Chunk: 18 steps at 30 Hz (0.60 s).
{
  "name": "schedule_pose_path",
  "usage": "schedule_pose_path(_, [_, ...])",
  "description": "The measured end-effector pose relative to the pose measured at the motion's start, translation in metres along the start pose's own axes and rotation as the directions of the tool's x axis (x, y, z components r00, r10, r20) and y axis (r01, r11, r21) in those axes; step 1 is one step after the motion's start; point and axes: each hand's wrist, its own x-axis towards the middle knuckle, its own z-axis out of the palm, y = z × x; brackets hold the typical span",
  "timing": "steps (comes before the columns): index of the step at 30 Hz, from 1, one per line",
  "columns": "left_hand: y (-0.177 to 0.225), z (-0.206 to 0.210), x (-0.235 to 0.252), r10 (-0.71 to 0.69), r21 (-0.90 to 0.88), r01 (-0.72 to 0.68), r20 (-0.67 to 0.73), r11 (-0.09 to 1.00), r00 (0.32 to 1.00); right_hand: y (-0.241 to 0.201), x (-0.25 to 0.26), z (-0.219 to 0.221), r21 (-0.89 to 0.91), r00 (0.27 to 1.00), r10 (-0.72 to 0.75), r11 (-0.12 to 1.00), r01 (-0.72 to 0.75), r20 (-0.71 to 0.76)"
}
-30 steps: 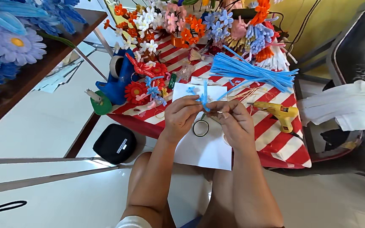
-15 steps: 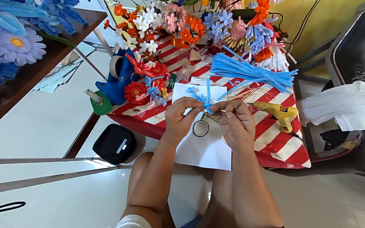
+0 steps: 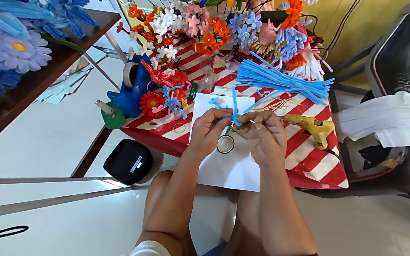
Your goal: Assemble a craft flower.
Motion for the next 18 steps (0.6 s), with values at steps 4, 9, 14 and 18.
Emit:
schedule_pose_path(4, [0.001, 0.001, 0.001, -0.015, 0.035, 0.016, -0.032, 0.999, 0.999, 0.002, 0.002, 0.001, 0.056, 0.999, 0.008, 0.998, -0.006, -0.032])
schedule_pose_path(9, [-0.004, 0.006, 0.002, 0.119, 0.21, -0.097, -0.095, 0.973, 0.988, 0.002, 0.001, 0.0, 0.0, 0.999, -0.002, 1.0, 0.002, -0.034])
schedule_pose_path(14, [-0.008, 0.01, 0.001, 0.119, 0.282, -0.081, -0.12, 0.956, 0.986, -0.004, -0.004, 0.011, -0.081, 1.0, -0.022, 0.997, 0.021, -0.015])
schedule_pose_path(18, [-0.006, 0.01, 0.0, 0.06, 0.242, -0.027, -0.13, 0.97, 0.99, -0.001, -0.006, 0.013, -0.187, 0.998, -0.049, 0.981, 0.04, -0.044])
